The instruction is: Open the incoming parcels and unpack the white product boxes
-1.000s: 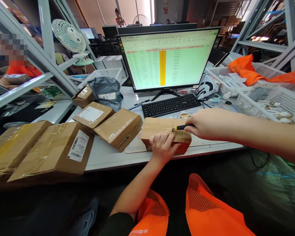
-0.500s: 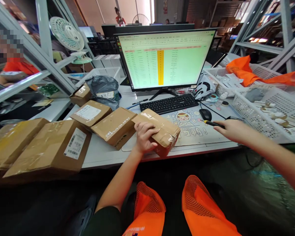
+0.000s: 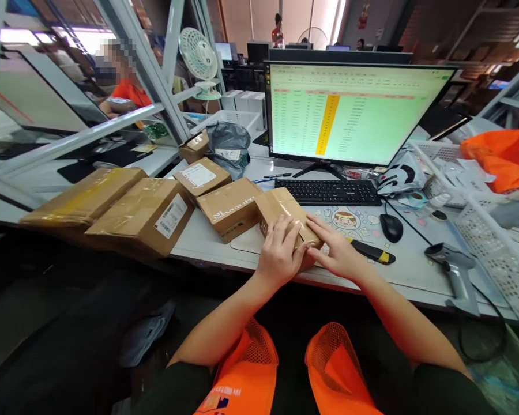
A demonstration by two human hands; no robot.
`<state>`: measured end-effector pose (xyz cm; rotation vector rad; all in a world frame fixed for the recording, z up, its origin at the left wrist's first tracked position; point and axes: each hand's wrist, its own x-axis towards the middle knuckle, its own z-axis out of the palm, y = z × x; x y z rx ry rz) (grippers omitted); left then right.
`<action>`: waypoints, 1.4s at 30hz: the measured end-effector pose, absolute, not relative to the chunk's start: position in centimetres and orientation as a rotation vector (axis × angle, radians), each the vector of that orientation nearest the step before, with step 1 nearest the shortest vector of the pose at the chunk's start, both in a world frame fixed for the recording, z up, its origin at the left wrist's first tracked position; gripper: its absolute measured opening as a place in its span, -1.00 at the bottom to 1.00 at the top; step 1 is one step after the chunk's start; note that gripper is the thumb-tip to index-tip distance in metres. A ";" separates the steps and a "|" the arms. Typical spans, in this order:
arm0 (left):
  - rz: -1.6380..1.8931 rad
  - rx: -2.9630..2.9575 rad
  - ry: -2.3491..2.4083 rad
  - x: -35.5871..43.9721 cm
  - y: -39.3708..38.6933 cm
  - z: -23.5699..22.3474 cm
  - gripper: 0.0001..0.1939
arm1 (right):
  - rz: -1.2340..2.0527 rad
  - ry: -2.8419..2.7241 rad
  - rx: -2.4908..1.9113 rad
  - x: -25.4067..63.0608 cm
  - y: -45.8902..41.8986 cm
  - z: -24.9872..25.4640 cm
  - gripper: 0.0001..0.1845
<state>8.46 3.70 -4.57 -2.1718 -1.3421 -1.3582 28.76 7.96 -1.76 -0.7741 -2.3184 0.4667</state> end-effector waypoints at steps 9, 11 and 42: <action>-1.872 -1.841 -1.356 9.2 4.3 -6.5 -0.43 | -0.109 -2.272 -0.976 24.3 6.2 -1.8 -0.52; -1.924 -1.790 -1.388 9.8 4.4 -6.5 -0.37 | -0.264 -2.273 -0.975 23.8 6.3 -1.4 -0.59; -0.216 -2.611 -1.747 3.5 15.4 5.8 -0.41 | -0.195 -2.539 -0.884 25.6 6.7 3.7 -0.58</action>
